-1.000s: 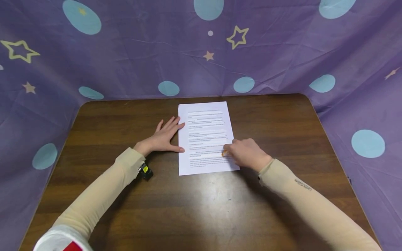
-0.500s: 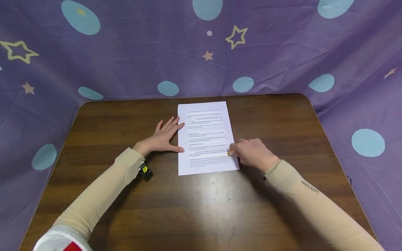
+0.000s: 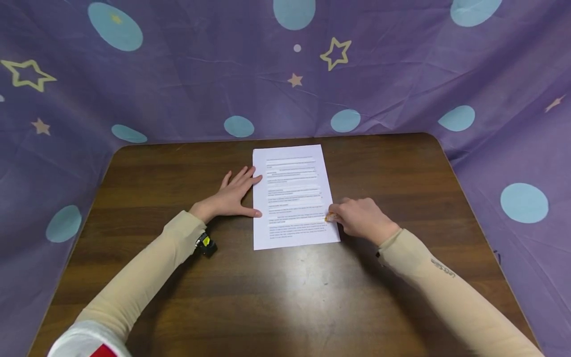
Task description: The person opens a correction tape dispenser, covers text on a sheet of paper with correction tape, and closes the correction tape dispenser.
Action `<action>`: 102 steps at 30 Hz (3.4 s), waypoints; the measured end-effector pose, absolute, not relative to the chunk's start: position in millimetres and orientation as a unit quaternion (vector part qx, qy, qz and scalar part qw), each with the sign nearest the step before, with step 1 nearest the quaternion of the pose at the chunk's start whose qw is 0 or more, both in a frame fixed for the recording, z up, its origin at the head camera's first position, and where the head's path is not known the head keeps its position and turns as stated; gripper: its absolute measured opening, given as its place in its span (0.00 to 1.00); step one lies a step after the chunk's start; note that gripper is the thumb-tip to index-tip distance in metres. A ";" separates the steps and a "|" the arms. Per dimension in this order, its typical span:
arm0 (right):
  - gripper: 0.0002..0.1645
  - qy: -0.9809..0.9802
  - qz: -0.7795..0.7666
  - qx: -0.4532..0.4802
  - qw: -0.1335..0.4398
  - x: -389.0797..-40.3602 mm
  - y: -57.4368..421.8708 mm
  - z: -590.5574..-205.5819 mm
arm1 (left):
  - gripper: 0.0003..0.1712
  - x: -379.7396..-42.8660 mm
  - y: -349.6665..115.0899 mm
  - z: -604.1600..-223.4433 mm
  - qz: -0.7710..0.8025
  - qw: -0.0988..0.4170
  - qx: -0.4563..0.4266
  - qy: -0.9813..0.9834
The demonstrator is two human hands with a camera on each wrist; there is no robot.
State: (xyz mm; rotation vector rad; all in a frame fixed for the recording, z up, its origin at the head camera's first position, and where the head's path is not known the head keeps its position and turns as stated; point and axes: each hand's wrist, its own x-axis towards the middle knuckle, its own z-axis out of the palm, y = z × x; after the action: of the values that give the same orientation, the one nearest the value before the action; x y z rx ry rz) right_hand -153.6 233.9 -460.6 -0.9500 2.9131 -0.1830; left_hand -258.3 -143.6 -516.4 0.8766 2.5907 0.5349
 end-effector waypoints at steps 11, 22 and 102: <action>0.08 0.948 -0.068 -0.310 0.015 -150.8 235.8 -461.3 | 0.70 -261.7 -145.4 -524.0 0.196 0.176 0.311 0.913; 0.05 0.948 -0.072 -0.309 0.028 -150.7 234.2 -456.8 | 0.69 -261.0 -144.7 -523.5 0.198 0.175 0.310 0.913; 0.07 0.932 -0.057 -0.358 0.014 -144.4 205.3 -461.7 | 0.68 -258.3 -143.6 -515.6 0.181 0.177 0.309 0.917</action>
State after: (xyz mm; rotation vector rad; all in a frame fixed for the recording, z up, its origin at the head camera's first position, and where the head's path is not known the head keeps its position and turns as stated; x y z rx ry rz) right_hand -144.4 205.3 -461.7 -1.1137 2.9019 -0.1781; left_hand -258.3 -143.6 -515.6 0.8756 2.5945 0.5120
